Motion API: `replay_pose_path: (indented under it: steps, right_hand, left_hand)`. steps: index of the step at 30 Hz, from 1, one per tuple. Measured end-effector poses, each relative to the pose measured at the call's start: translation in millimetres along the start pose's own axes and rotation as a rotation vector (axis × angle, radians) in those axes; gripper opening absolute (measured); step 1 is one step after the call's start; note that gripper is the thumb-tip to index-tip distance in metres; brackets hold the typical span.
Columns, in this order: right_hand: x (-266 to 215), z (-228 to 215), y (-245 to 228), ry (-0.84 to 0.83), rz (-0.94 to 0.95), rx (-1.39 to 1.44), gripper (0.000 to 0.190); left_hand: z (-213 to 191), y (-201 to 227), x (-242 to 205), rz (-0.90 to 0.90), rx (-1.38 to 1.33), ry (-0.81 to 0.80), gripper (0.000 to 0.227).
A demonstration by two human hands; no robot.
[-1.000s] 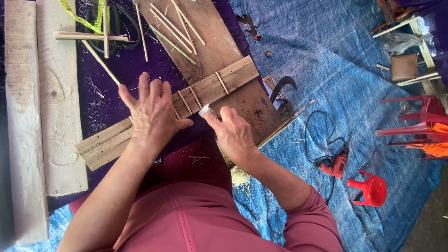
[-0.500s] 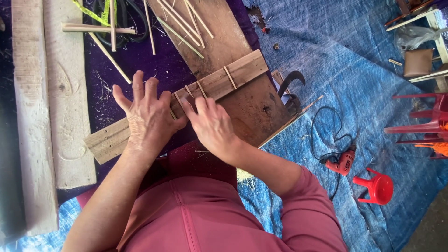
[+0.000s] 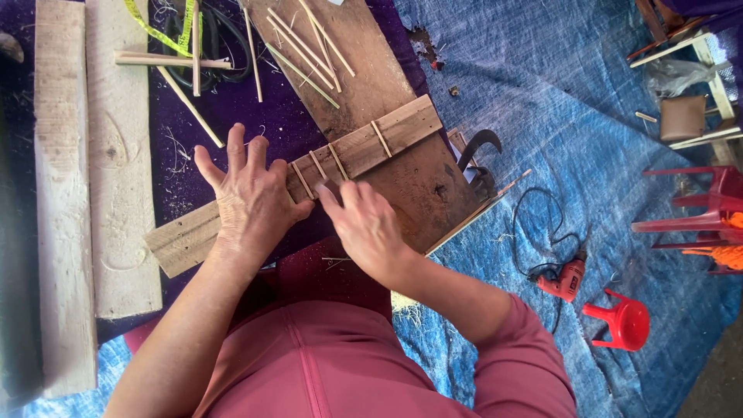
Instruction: The person sands a long wooden plank with a sanding block, smoothing its surfaces and edges. They flip the plank to work on both sides and continue sanding until the clip ends.
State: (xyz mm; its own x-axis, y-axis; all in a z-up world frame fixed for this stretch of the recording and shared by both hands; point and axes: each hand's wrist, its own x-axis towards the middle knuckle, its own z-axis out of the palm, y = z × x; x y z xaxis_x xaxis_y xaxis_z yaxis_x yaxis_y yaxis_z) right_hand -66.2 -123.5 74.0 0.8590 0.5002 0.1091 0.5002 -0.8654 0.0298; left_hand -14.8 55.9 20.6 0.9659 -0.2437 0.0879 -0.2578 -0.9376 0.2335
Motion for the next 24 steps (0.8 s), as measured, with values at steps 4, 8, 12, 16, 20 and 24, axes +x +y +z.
replay_pose_path:
  steps: [4, 8, 12, 16, 20, 24]
  right_hand:
    - [-20, 7, 15, -0.053, 0.064, 0.027, 0.034]
    - [25, 7, 21, 0.084, 0.056, 0.105, 0.034]
    - [48, 24, 15, 0.135, 0.019, -0.034, 0.031]
    - [1, 2, 4, 0.042, -0.010, -0.038, 0.031]
    - [-22, 0, 13, -0.021, 0.041, 0.091, 0.036]
    - [4, -3, 12, 0.079, 0.077, 0.202, 0.041]
  left_hand:
    - [9, -3, 0, 0.005, 0.016, 0.015, 0.073]
    - [8, -1, 1, 0.029, 0.059, 0.003, 0.073]
    - [7, -2, -2, 0.019, 0.032, 0.040, 0.067]
    - [7, -2, -2, 0.002, 0.004, 0.030, 0.064]
    - [-10, -5, -6, -0.016, -0.020, -0.006, 0.073]
    - [-33, -16, -24, -0.072, 0.025, -0.066, 0.099]
